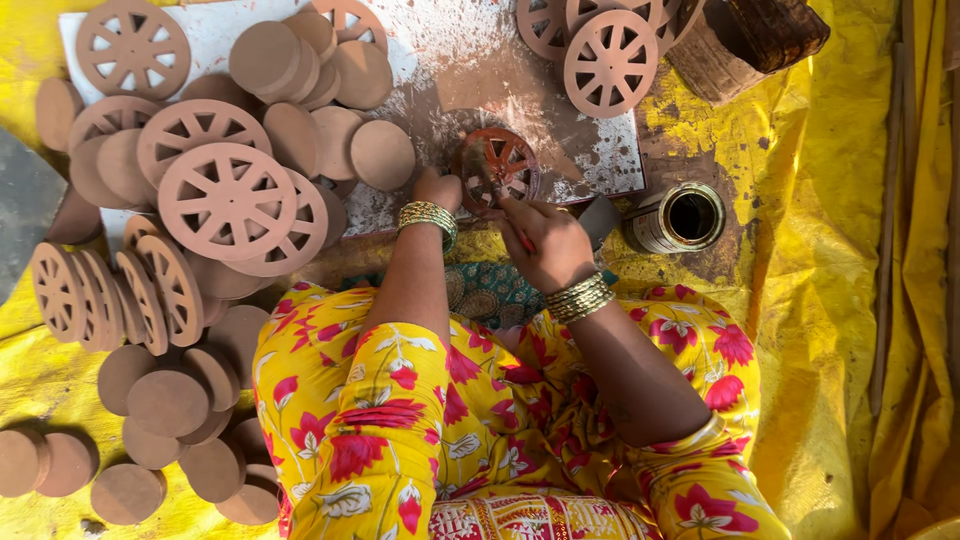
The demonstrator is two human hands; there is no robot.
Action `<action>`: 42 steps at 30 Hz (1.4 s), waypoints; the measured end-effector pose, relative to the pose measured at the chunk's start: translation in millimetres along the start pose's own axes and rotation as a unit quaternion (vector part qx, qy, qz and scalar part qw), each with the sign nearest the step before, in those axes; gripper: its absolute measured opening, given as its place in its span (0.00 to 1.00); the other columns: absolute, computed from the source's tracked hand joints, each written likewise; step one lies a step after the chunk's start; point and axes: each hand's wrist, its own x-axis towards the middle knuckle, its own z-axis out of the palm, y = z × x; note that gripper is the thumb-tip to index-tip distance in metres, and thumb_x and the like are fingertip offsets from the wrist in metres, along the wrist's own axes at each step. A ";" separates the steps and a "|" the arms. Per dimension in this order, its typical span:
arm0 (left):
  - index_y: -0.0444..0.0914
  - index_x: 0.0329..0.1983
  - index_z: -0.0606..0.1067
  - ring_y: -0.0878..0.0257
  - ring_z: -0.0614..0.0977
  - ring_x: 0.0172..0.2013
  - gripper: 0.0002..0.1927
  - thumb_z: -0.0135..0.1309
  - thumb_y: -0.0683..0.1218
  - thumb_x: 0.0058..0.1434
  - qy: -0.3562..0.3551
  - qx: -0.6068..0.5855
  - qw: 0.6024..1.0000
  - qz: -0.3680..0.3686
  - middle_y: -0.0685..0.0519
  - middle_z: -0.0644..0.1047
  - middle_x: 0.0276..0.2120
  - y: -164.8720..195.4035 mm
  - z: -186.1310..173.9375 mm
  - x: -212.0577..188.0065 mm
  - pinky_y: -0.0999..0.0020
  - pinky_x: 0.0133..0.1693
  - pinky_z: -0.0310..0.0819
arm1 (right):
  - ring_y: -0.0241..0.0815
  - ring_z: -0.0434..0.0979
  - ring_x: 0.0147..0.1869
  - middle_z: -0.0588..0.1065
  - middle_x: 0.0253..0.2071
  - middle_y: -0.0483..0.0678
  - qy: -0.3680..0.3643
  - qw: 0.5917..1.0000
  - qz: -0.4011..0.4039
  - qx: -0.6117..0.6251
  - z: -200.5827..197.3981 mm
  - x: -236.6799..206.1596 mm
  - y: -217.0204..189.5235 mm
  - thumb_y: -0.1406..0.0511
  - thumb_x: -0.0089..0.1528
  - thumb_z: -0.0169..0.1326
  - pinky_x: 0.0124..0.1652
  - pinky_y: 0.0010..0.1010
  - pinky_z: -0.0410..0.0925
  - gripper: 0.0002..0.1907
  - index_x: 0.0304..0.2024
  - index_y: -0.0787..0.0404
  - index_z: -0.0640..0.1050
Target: The person sits on the ground and paints wheel-shaped clay pieces with brown paint using a brush, holding each piece steady with one hand while brushing its surface. Finished pieces are set aside on a board, and the person dips the brush into a paint can between pieces.
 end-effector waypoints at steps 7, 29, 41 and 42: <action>0.31 0.61 0.71 0.39 0.76 0.57 0.27 0.45 0.46 0.60 -0.011 -0.004 1.000 -0.003 0.32 0.74 0.57 -2.4 1.7 3.3 0.50 0.58 0.69 | 0.46 0.84 0.32 0.82 0.36 0.54 -0.062 0.994 0.085 -0.034 -7.1 -2.6 33.5 0.63 0.66 0.59 0.28 0.36 0.75 0.12 0.52 0.57 0.82; 0.31 0.54 0.77 0.35 0.74 0.58 0.38 0.37 0.68 0.66 0.022 -0.014 1.000 -0.004 0.30 0.74 0.55 1.1 5.7 7.1 0.48 0.61 0.64 | 0.52 0.84 0.38 0.82 0.42 0.55 -0.077 0.995 -0.013 -0.057 -13.5 -10.4 16.3 0.64 0.64 0.58 0.38 0.42 0.76 0.14 0.50 0.61 0.82; 0.29 0.52 0.77 0.34 0.75 0.58 0.41 0.37 0.70 0.66 0.022 -0.010 1.000 0.017 0.28 0.75 0.53 -1.4 6.3 10.0 0.49 0.60 0.66 | 0.51 0.83 0.35 0.82 0.36 0.54 -0.053 0.997 -0.009 -0.054 -14.5 -7.0 24.3 0.65 0.63 0.61 0.35 0.41 0.75 0.12 0.49 0.60 0.82; 0.28 0.52 0.77 0.34 0.75 0.57 0.41 0.38 0.70 0.66 0.021 -0.015 1.000 0.016 0.28 0.75 0.53 -1.1 6.5 10.3 0.49 0.60 0.66 | 0.51 0.83 0.34 0.82 0.34 0.53 -0.048 0.997 0.012 -0.058 -19.2 -5.4 30.1 0.65 0.63 0.62 0.35 0.42 0.75 0.12 0.48 0.60 0.82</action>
